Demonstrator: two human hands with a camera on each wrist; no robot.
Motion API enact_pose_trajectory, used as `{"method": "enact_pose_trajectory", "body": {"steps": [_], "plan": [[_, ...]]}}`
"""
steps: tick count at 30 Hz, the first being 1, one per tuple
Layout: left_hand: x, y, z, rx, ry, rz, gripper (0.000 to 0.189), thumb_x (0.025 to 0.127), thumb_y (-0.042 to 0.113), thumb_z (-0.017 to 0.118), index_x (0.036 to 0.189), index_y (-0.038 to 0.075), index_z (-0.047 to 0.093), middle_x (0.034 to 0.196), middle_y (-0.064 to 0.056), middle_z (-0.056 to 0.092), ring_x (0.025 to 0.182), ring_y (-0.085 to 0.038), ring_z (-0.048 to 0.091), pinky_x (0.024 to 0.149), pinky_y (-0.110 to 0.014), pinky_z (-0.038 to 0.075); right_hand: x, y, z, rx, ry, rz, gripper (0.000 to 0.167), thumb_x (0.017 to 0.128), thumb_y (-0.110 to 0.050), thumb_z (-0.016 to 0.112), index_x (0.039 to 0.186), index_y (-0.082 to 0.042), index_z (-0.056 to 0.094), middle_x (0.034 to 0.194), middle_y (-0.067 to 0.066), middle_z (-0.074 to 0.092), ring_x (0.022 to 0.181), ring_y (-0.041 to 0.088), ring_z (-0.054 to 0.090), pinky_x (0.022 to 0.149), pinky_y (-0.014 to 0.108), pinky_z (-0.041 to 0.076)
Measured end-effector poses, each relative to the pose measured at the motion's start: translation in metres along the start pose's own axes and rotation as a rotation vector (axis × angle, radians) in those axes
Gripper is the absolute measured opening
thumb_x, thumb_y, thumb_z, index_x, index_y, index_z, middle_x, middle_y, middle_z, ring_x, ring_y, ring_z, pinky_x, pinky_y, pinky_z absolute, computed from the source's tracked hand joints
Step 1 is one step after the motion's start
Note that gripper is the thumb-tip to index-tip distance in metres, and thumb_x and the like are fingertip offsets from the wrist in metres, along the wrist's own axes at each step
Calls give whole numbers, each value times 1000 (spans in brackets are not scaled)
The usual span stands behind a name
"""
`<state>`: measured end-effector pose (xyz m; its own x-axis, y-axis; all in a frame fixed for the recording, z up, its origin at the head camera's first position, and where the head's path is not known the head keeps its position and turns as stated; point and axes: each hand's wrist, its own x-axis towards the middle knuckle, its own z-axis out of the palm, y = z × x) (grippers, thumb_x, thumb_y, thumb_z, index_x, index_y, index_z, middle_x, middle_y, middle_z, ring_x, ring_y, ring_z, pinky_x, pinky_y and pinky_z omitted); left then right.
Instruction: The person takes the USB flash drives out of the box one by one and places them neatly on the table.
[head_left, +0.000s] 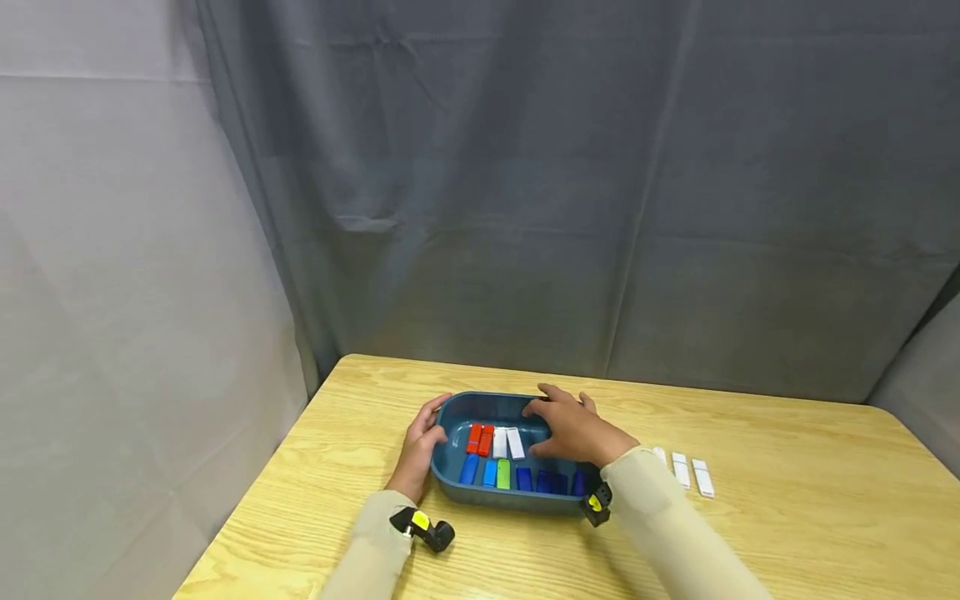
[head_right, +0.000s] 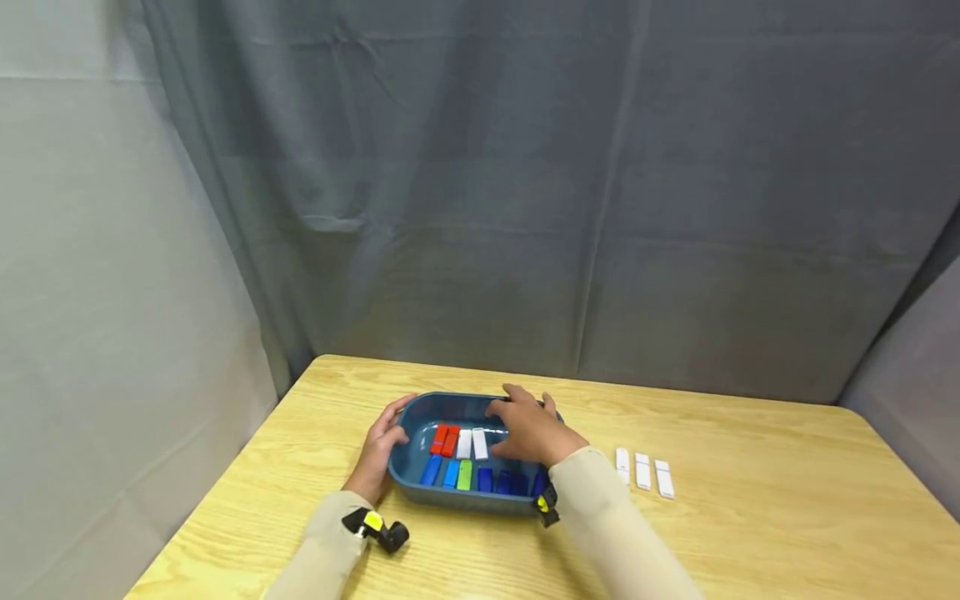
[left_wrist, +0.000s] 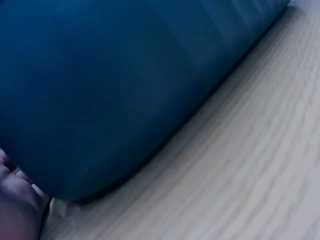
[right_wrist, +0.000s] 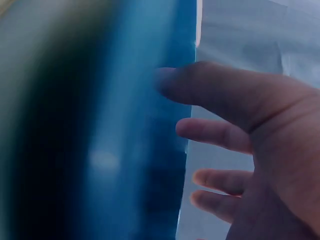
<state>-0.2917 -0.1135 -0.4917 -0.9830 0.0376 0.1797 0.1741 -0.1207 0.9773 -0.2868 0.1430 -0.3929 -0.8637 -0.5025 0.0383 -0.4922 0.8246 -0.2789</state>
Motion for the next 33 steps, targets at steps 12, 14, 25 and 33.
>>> {"method": "enact_pose_trajectory", "body": {"steps": [12, 14, 25, 33], "plan": [[-12, 27, 6, 29, -12, 17, 63, 78, -12, 42, 141, -3, 42, 135, -29, 48, 120, -46, 43, 88, -33, 36, 15, -13, 14, 4, -86, 79, 56, 76, -30, 81, 127, -18, 62, 157, 19, 18, 145, 37, 10, 105, 69, 4], [-12, 26, 6, 28, -13, 13, 63, 79, -12, 42, 141, -3, 42, 136, -28, 48, 121, -46, 43, 89, -33, 36, 16, -13, 19, -16, -87, 89, 57, 76, -31, 80, 128, -18, 62, 158, 19, 15, 145, 38, 6, 104, 70, 2], [-12, 22, 5, 26, -36, 15, 62, 80, -11, 42, 141, 0, 43, 136, -28, 47, 121, -46, 42, 88, -33, 35, 18, -14, 37, -185, -35, 103, 56, 78, -37, 76, 129, -17, 63, 158, 21, 11, 144, 44, 6, 102, 73, 5], [-13, 23, 4, 34, -22, 7, 62, 80, -9, 43, 141, 3, 44, 138, -25, 48, 121, -43, 44, 90, -34, 35, 21, -19, 38, -235, -48, 117, 53, 77, -40, 76, 125, -20, 66, 158, 20, 11, 143, 44, 7, 101, 74, 6]]}}
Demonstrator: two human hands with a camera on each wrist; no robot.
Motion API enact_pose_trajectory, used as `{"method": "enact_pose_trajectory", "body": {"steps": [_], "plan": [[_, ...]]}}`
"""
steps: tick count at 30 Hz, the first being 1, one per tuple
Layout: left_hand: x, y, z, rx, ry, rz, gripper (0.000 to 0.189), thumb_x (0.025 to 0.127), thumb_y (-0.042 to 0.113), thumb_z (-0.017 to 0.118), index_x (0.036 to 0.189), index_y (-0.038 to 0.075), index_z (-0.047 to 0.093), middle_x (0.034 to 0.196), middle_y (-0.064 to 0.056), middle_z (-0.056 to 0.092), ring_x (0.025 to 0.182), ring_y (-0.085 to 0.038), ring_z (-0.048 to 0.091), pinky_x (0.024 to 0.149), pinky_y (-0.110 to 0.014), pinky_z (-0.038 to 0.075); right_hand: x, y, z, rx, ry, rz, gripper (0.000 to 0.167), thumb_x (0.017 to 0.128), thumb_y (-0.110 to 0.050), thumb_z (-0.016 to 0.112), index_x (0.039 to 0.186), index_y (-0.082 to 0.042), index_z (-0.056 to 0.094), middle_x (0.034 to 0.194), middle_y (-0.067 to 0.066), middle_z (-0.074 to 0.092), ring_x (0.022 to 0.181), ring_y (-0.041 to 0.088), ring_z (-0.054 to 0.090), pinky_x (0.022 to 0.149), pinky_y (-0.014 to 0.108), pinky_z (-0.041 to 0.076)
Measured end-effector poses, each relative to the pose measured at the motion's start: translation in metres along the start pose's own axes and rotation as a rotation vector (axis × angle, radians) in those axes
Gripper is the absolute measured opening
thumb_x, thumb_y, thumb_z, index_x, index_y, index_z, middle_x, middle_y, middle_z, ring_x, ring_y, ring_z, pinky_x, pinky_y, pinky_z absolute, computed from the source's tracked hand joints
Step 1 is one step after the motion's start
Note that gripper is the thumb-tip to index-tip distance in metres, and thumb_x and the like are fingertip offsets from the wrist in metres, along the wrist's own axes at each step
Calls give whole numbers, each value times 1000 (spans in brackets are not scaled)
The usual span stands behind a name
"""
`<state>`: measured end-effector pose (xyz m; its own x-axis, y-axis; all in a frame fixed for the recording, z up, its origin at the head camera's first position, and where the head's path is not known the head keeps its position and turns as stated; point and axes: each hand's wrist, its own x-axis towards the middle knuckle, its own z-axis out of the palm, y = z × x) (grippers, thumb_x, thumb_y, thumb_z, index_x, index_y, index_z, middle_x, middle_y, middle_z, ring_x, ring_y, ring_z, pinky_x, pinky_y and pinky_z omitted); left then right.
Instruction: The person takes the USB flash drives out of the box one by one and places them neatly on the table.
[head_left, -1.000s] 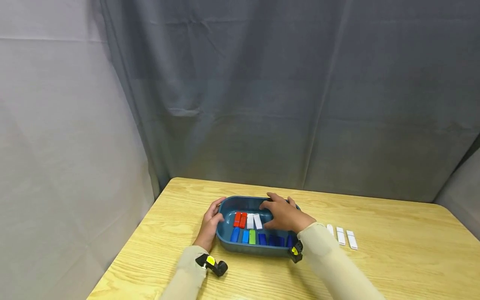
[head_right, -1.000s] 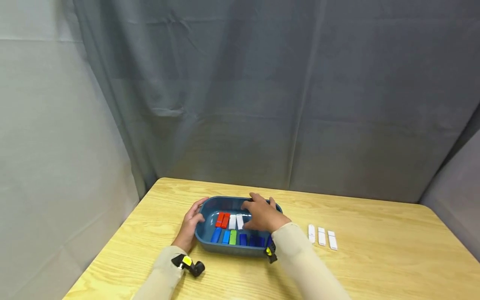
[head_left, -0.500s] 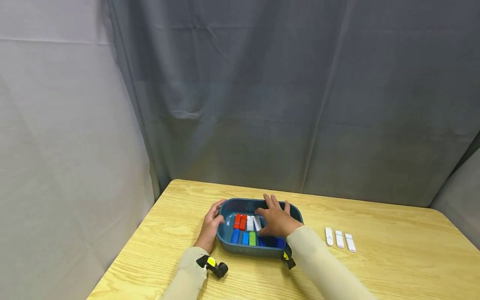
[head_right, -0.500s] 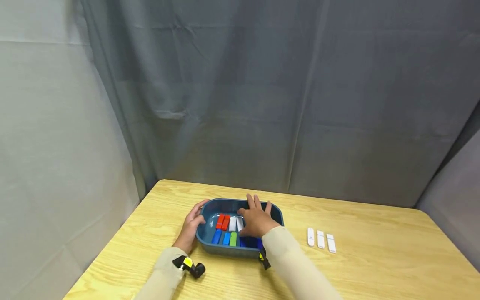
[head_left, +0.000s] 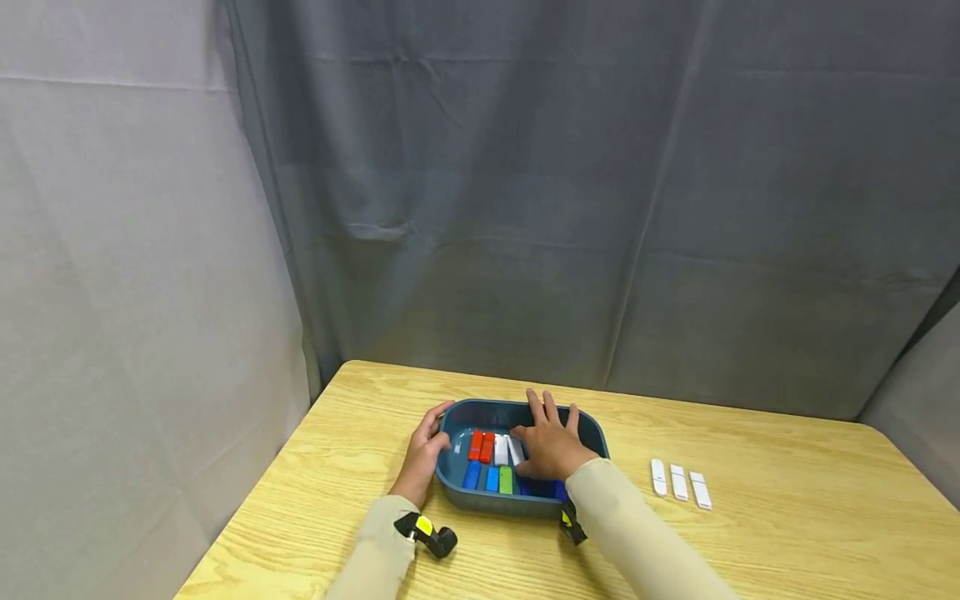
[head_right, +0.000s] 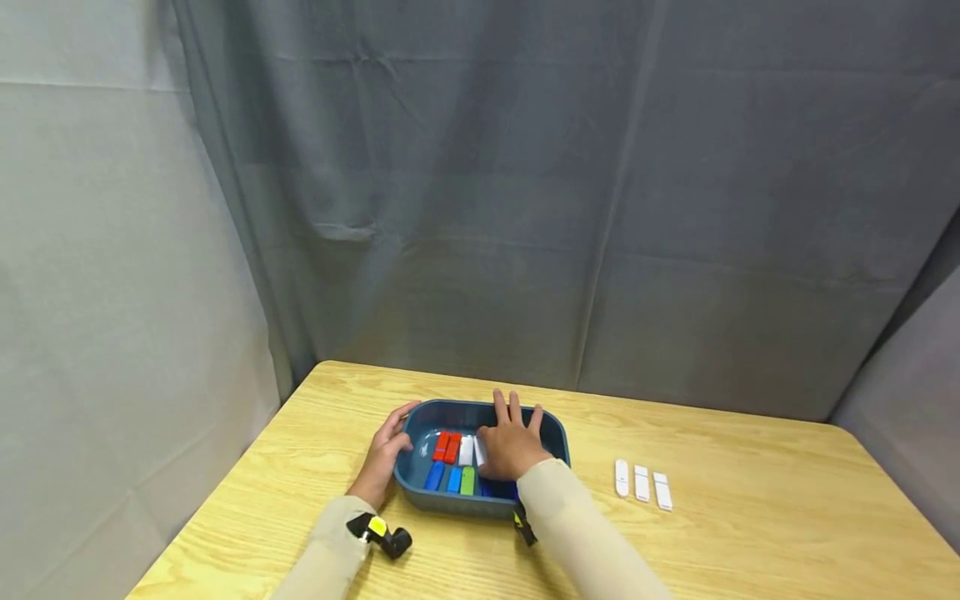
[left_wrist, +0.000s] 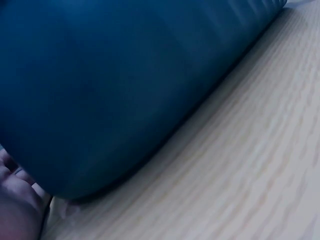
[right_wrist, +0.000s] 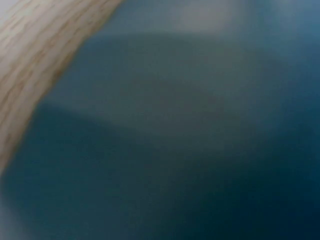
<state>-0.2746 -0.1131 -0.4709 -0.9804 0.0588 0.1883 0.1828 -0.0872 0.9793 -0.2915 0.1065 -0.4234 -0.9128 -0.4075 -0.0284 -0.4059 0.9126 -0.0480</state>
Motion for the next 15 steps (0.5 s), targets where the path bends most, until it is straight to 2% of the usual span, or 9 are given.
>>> {"method": "enact_pose_trajectory", "body": {"steps": [5, 15], "plan": [[1, -1, 0, -6, 1, 9, 63, 79, -9, 44, 140, 4, 45, 137, -26, 48, 121, -43, 44, 89, -34, 35, -1, 0, -1, 8, 6, -4, 51, 75, -39, 79, 121, -19, 68, 158, 20, 14, 143, 44, 9, 101, 74, 6], [0, 1, 1, -12, 2, -5, 62, 80, -10, 43, 142, 0, 42, 138, -26, 47, 122, -43, 44, 89, -34, 36, 1, 2, 1, 38, 28, 0, 48, 71, -39, 83, 110, -14, 71, 156, 20, 18, 142, 44, 12, 102, 73, 6]]}}
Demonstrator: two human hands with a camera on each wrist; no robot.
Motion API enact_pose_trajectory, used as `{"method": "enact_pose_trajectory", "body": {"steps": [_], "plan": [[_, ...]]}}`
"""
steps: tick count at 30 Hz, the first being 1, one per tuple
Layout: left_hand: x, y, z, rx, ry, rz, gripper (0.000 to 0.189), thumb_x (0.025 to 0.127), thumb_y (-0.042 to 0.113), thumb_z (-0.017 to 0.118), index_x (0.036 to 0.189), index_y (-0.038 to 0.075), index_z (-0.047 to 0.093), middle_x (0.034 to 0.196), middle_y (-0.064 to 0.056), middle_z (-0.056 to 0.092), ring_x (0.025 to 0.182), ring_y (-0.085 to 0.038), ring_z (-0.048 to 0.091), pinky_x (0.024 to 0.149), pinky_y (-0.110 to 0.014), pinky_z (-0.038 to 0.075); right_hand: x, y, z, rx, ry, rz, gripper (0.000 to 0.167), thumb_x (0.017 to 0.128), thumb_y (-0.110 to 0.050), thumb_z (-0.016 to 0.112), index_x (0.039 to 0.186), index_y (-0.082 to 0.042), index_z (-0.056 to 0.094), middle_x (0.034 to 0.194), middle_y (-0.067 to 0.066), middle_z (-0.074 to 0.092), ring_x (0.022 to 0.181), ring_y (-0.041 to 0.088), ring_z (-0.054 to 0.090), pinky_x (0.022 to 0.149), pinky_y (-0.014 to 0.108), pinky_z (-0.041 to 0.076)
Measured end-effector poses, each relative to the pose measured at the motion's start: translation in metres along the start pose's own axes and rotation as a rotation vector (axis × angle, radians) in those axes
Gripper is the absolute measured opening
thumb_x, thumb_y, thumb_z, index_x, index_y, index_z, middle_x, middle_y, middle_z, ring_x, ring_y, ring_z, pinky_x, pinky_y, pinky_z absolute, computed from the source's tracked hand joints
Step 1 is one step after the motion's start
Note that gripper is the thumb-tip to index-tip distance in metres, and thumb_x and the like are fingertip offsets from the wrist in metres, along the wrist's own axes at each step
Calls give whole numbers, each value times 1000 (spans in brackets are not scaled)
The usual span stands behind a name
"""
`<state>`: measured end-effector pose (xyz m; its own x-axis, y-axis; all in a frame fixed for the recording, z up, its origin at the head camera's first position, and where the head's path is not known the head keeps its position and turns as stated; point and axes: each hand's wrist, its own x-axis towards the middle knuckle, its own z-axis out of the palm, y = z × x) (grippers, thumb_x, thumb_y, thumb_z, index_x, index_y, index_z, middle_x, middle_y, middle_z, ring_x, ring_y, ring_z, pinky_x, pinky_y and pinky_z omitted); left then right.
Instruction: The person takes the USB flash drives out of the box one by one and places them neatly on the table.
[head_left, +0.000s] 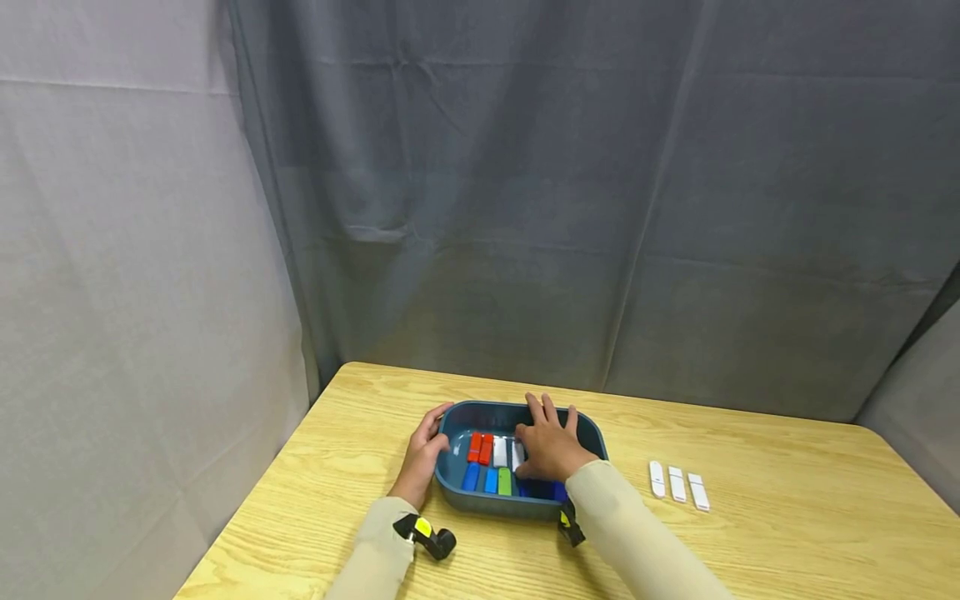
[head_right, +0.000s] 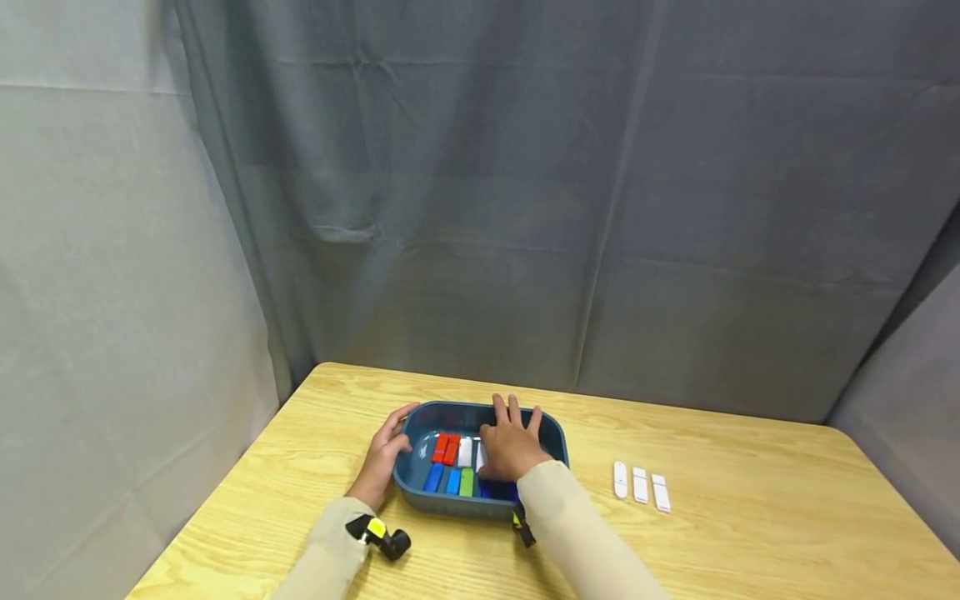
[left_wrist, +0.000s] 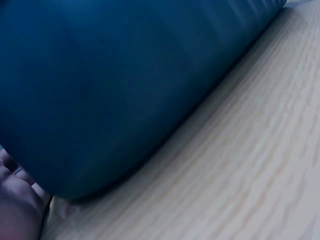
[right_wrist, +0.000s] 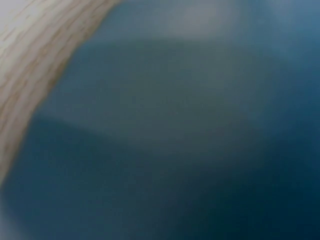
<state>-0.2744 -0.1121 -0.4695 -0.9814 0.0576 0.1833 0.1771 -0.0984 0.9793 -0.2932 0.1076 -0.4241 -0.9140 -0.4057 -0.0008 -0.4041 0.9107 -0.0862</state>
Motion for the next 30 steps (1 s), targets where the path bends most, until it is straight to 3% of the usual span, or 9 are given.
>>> {"method": "enact_pose_trajectory", "body": {"steps": [7, 14, 19, 26, 30], "plan": [[-1, 2, 2, 14, 16, -10, 60, 81, -9, 43, 140, 2, 45, 139, -25, 47, 124, -43, 43, 91, -33, 36, 0, 4, 0, 66, 21, -3, 43, 69, -36, 85, 102, -13, 70, 154, 20, 22, 142, 44, 14, 101, 74, 5], [8, -19, -3, 0, 34, 9, 62, 80, -11, 44, 141, 2, 45, 134, -23, 52, 118, -41, 46, 86, -32, 38, -5, 7, -8, 136, 42, -20, 43, 71, -32, 83, 106, -13, 67, 153, 21, 25, 141, 41, 19, 102, 72, 12], [13, -31, -6, 18, 69, 19, 62, 80, -10, 45, 140, 7, 49, 134, -16, 54, 117, -31, 49, 86, -29, 39, -16, 8, -18, 194, 74, -31, 42, 72, -30, 83, 107, -14, 67, 152, 20, 29, 139, 39, 24, 101, 71, 16], [13, -33, -16, -1, 124, 21, 64, 76, -9, 44, 137, 7, 53, 136, -12, 54, 120, -27, 50, 88, -30, 37, -31, 16, -31, 226, 160, -61, 43, 70, -29, 84, 106, -12, 67, 149, 18, 37, 134, 37, 36, 99, 71, 18], [13, -32, -23, -15, 125, 20, 64, 75, -9, 44, 137, 7, 54, 137, -12, 54, 121, -26, 49, 87, -29, 38, -41, 27, -40, 249, 195, -62, 44, 71, -27, 83, 107, -9, 65, 147, 19, 40, 131, 38, 41, 97, 72, 18]]}}
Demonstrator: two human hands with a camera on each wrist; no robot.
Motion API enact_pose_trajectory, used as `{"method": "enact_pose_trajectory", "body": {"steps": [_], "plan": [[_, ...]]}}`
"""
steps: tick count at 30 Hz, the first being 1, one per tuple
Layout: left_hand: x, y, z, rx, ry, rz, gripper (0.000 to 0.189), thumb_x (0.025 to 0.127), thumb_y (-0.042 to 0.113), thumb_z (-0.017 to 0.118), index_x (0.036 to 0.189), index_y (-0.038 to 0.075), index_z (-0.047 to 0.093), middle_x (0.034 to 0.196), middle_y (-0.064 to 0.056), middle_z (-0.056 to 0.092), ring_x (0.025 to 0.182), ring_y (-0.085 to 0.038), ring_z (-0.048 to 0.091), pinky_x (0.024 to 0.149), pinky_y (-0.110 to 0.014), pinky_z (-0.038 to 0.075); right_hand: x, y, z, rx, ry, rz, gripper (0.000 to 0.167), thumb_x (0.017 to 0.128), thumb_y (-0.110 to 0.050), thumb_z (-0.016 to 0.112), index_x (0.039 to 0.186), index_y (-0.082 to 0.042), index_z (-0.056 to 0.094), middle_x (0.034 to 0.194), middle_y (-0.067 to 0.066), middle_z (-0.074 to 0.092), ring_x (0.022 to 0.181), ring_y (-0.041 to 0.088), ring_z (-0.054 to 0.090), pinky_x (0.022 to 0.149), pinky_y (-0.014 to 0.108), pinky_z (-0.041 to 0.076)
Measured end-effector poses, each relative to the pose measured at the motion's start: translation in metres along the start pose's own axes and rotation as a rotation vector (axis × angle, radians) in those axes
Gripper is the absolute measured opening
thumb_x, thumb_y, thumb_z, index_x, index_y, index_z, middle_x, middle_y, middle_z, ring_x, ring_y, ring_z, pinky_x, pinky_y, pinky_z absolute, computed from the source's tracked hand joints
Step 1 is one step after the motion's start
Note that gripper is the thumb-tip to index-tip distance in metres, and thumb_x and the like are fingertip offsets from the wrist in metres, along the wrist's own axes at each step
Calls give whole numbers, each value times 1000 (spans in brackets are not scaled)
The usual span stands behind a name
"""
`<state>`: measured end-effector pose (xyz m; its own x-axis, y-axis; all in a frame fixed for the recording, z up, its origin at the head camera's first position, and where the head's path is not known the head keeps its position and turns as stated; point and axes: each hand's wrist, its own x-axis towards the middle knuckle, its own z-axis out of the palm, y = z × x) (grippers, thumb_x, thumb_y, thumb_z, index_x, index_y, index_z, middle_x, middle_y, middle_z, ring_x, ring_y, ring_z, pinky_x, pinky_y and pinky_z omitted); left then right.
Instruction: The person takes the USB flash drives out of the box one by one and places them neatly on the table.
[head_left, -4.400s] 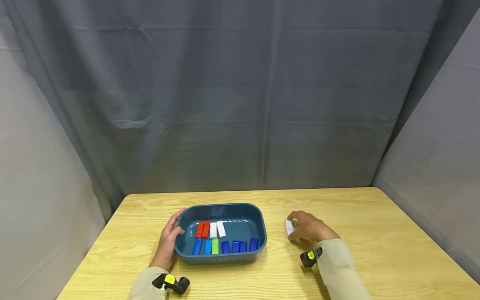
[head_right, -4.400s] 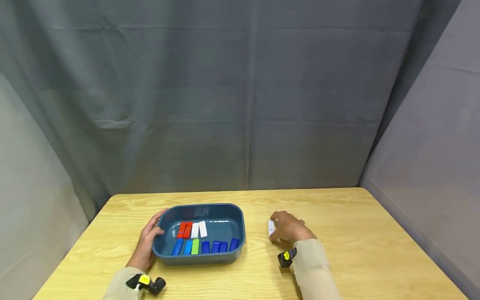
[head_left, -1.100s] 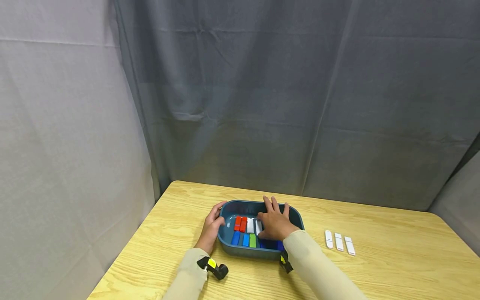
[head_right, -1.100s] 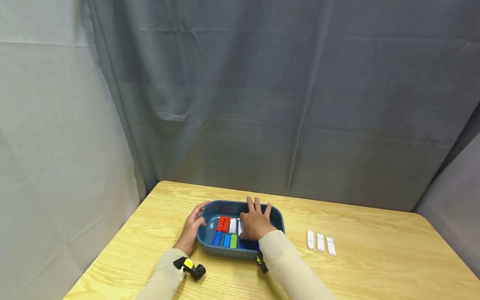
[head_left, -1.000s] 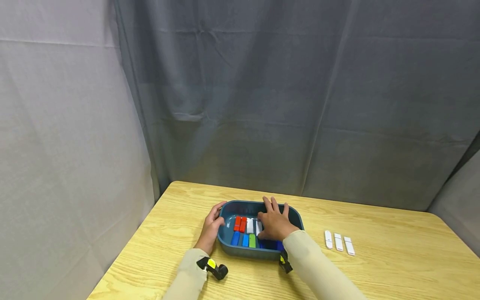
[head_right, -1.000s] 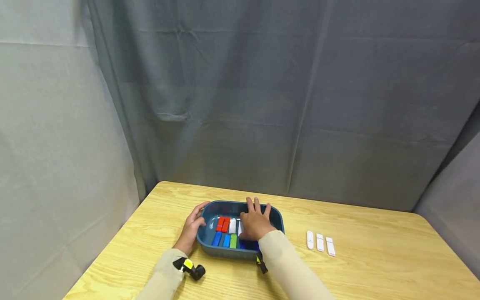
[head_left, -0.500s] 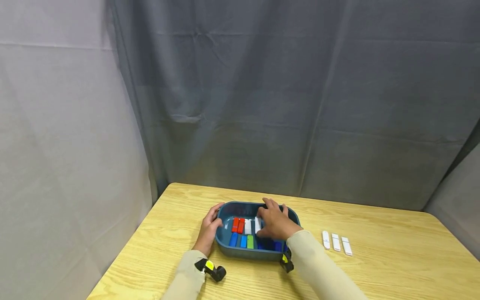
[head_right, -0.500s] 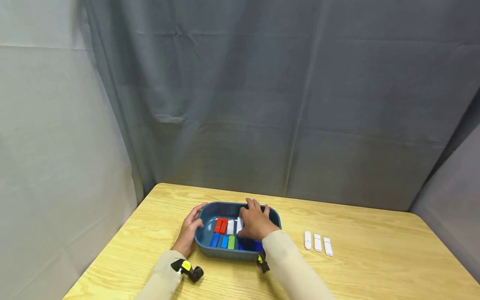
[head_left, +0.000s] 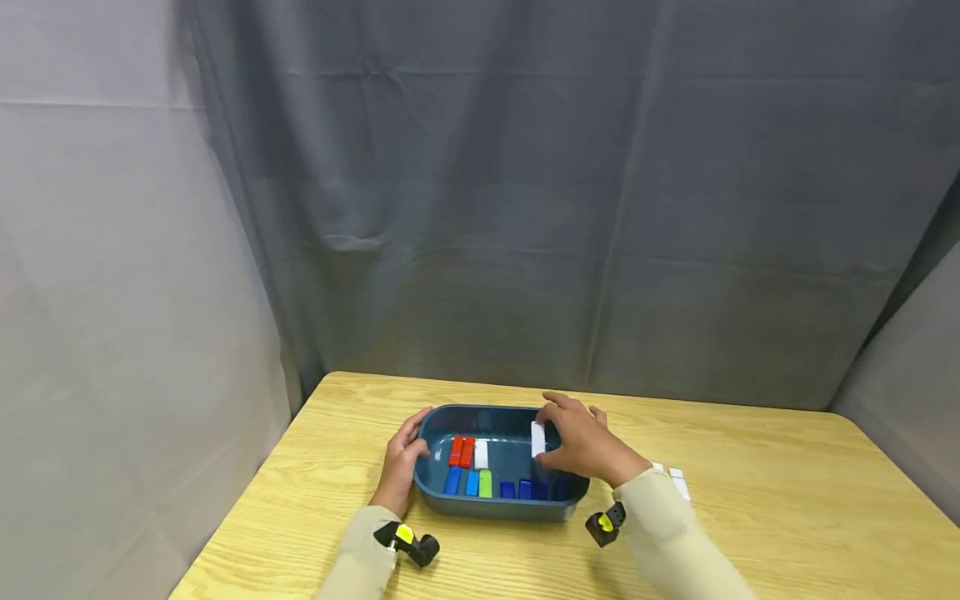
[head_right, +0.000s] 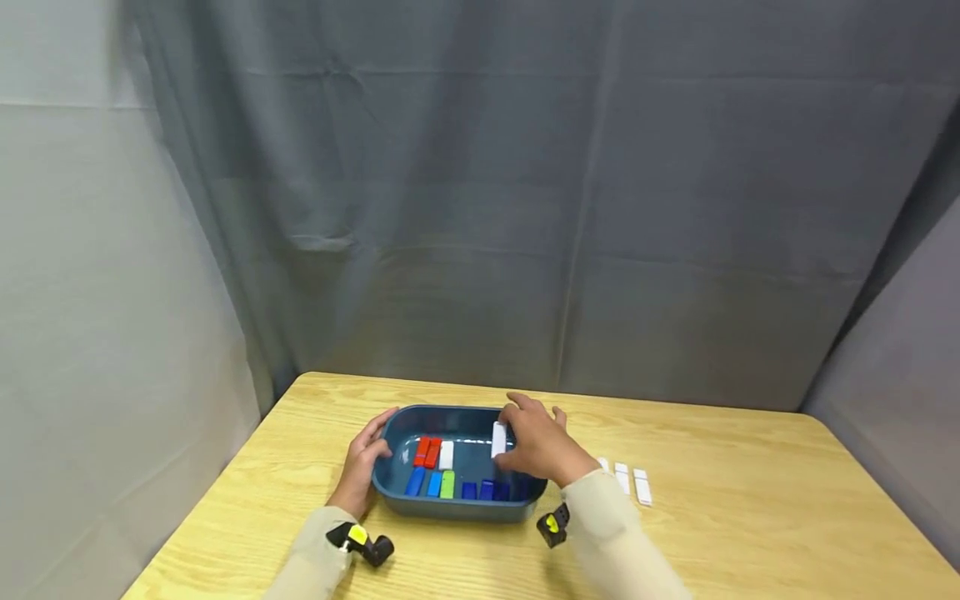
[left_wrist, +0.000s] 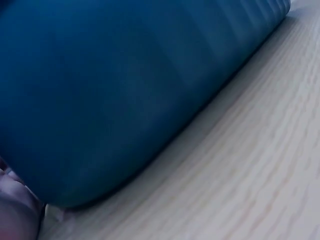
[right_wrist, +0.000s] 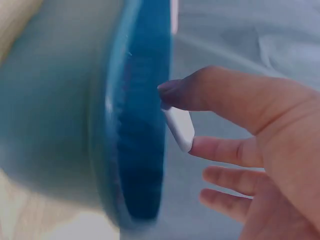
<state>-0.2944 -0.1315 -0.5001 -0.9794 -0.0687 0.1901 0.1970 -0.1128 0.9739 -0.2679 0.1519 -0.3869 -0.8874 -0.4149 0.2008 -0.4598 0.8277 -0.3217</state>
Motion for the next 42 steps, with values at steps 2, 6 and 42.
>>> {"method": "enact_pose_trajectory", "body": {"steps": [2, 6, 42], "plan": [[0, 2, -3, -1, -3, 5, 65, 75, -10, 44, 137, 6, 53, 139, -13, 52, 123, -27, 49, 88, -29, 38, -5, 5, -6, 12, 17, 13, 45, 71, -26, 83, 108, -8, 64, 146, 20, 40, 130, 40, 41, 97, 72, 18], [-1, 5, -9, 0, 1, 4, 65, 75, -10, 44, 137, 6, 52, 141, -13, 50, 126, -28, 47, 92, -30, 37, -16, 13, -17, 38, 31, 53, 45, 72, -25, 82, 109, -8, 63, 146, 22, 40, 130, 43, 40, 97, 70, 16], [-9, 17, -32, 8, -12, -19, 65, 74, -8, 43, 136, 9, 54, 140, -11, 51, 125, -27, 47, 97, -42, 34, -55, 75, 11, 68, -57, 252, 54, 73, -28, 82, 118, -4, 61, 136, 23, 52, 116, 44, 52, 83, 63, 33]]}}
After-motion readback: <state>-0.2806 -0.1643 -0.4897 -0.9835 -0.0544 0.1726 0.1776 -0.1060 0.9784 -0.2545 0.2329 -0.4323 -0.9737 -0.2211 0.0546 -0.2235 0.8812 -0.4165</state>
